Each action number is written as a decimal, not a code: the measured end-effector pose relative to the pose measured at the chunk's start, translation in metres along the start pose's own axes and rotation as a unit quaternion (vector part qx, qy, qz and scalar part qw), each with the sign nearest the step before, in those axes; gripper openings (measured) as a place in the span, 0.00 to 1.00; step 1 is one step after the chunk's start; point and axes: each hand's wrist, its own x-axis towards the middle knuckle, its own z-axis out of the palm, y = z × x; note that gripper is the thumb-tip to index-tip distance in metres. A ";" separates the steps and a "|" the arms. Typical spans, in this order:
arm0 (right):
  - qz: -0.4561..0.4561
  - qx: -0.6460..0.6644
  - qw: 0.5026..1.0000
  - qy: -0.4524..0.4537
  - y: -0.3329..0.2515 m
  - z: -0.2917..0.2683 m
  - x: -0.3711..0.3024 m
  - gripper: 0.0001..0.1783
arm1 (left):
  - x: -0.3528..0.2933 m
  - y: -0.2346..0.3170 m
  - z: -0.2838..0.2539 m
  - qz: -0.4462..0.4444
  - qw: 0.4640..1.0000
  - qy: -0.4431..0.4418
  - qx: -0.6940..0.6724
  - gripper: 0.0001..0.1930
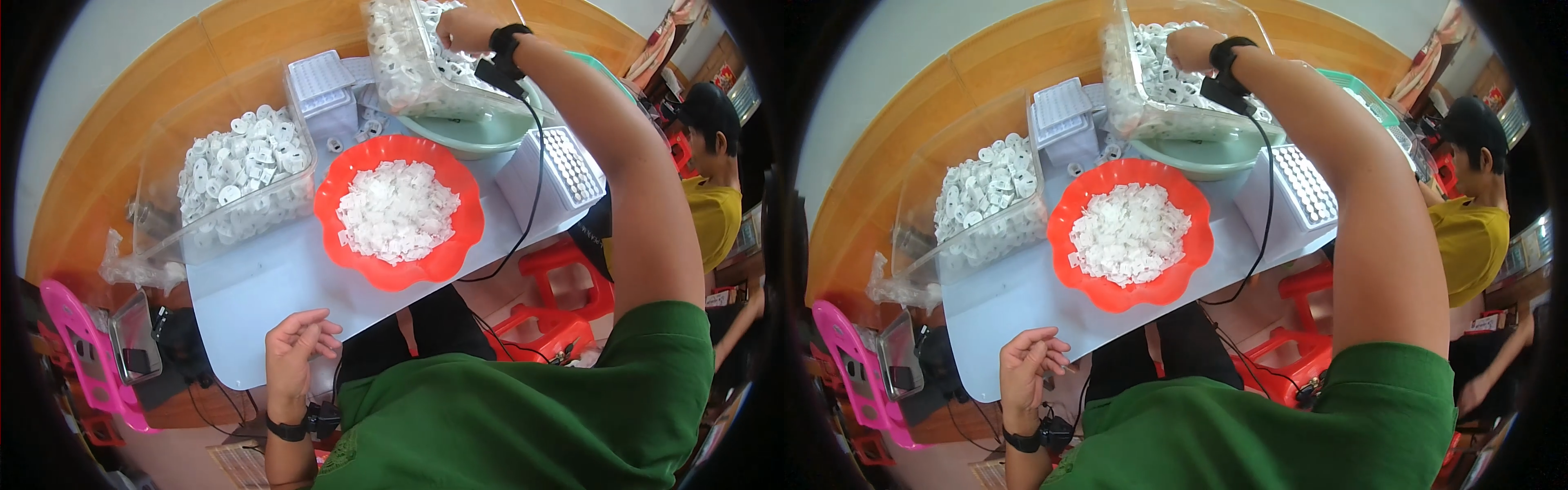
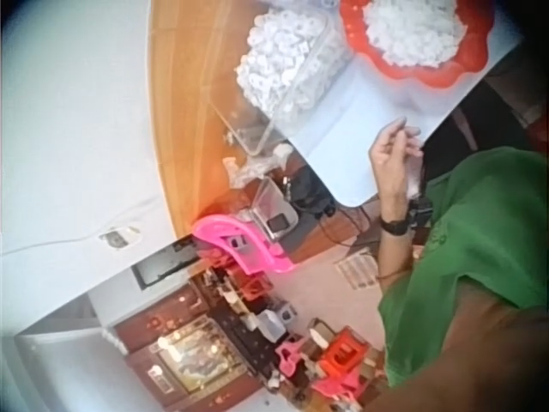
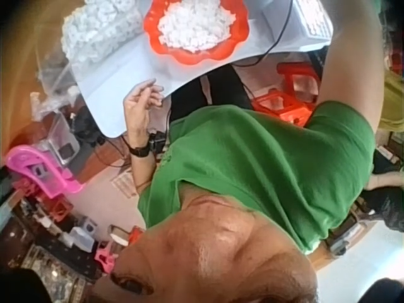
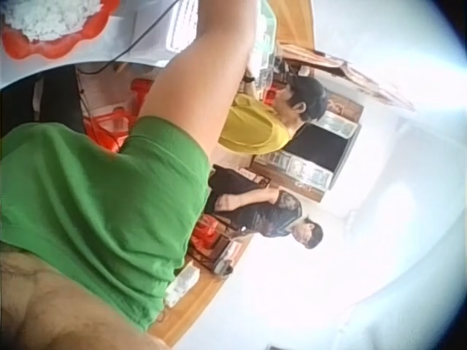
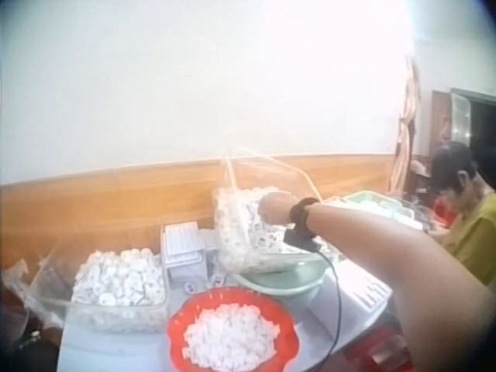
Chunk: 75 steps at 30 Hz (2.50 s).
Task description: Assembling small shoe parts or components manually at a workstation.
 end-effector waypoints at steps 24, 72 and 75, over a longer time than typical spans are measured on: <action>-0.251 0.458 0.827 0.210 -0.258 0.024 -0.282 0.14 | -0.034 -0.013 0.076 0.108 0.949 -0.238 -0.175 0.19; 0.271 0.230 0.893 0.276 -0.066 0.053 -0.324 0.10 | -0.021 -0.047 0.075 0.061 0.967 -0.173 -0.178 0.21; 0.271 0.271 0.883 0.272 -0.064 0.051 -0.321 0.07 | -0.022 -0.045 0.076 0.061 0.968 -0.172 -0.173 0.21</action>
